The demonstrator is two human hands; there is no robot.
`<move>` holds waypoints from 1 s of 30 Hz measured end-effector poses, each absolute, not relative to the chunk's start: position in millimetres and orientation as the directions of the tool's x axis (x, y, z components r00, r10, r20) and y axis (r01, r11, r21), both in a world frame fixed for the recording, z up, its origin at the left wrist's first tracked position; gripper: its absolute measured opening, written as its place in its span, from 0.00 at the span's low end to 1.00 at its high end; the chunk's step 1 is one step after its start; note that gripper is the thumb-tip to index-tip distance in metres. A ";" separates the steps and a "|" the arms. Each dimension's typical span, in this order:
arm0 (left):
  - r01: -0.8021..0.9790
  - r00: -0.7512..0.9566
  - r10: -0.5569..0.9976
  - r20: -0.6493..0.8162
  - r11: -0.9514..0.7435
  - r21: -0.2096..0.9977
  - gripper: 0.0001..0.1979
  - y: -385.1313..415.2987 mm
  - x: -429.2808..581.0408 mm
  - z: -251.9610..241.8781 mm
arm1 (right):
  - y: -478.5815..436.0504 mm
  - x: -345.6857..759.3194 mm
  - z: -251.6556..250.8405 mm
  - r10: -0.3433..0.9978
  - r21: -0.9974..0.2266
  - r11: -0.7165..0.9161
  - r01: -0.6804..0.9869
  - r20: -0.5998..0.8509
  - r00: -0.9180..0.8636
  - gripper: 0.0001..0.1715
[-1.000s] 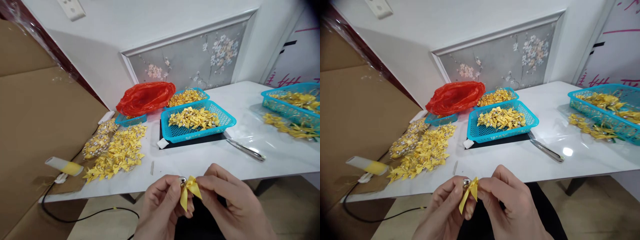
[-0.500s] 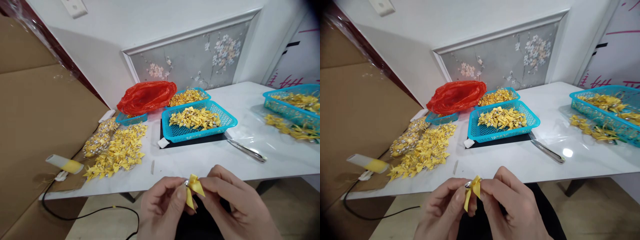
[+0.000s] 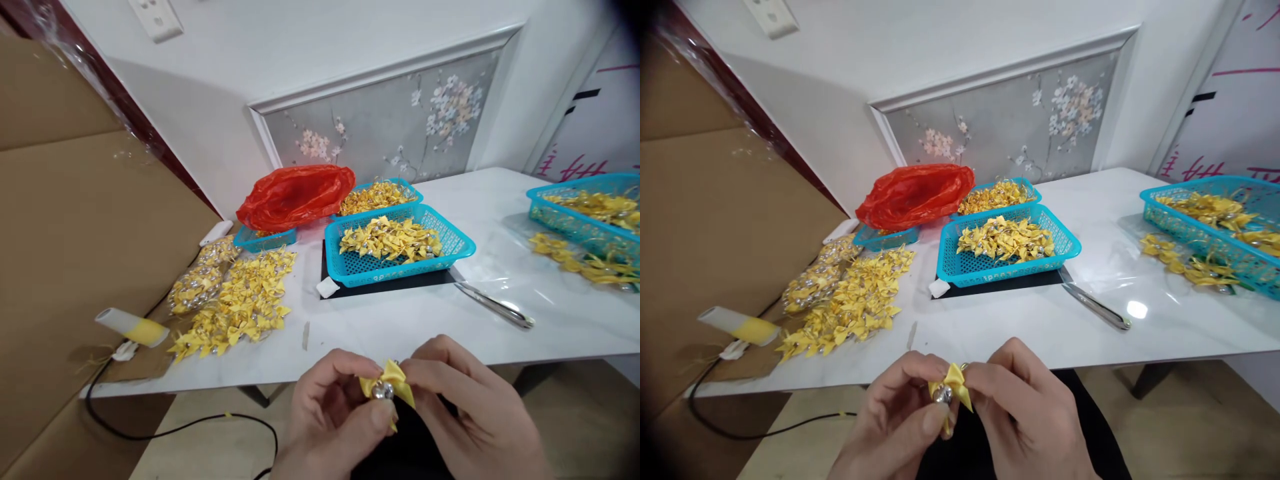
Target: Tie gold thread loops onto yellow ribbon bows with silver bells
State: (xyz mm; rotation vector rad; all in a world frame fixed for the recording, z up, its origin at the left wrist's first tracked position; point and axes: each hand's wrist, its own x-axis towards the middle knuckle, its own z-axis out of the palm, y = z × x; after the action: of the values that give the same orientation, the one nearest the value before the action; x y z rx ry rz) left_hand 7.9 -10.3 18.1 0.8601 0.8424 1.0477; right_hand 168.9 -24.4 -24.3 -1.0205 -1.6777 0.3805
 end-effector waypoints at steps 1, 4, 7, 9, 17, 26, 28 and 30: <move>-0.368 0.279 0.947 -0.157 0.256 0.894 0.11 -9.8 7.5 17.2 | -23.8 168.4 -24.2 0.784 -0.700 0.573 0.427 0.620 -0.035 0.11; -0.377 0.301 0.946 -0.120 0.234 0.896 0.09 -7.8 7.5 15.4 | -23.4 166.5 -24.7 0.800 -0.735 0.549 0.399 0.599 0.002 0.09; -0.372 0.317 0.944 -0.096 0.216 0.903 0.07 -7.1 9.0 14.5 | -24.5 165.0 -26.6 0.807 -0.754 0.532 0.386 0.589 0.040 0.11; -0.359 0.298 0.950 -0.094 0.203 0.911 0.07 -7.7 9.9 13.7 | -25.1 164.8 -27.8 0.805 -0.749 0.534 0.393 0.592 0.035 0.13; -0.130 0.207 0.975 0.084 -0.058 0.990 0.09 -8.3 5.9 6.7 | -28.2 167.6 -21.4 0.558 -0.415 0.656 0.631 0.829 -0.035 0.11; 0.063 0.216 0.958 0.187 -0.205 0.977 0.09 -5.7 4.5 2.3 | -20.5 159.5 0.2 0.395 -0.173 0.716 0.676 0.899 -0.189 0.15; 0.076 0.171 0.968 0.185 -0.200 0.977 0.08 -2.3 7.1 2.2 | -22.6 160.9 -0.5 0.412 -0.224 0.752 0.620 0.894 -0.177 0.14; 0.101 0.121 0.975 0.186 -0.198 0.975 0.08 3.6 8.1 1.5 | -26.4 165.0 -3.2 0.490 -0.342 0.788 0.512 0.852 -0.186 0.14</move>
State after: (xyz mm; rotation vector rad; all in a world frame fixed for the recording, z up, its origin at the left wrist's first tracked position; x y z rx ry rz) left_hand 8.1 3.6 1.5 1.4859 1.1089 1.2096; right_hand 165.0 -26.4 -3.2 -0.7699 -1.8232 -0.0235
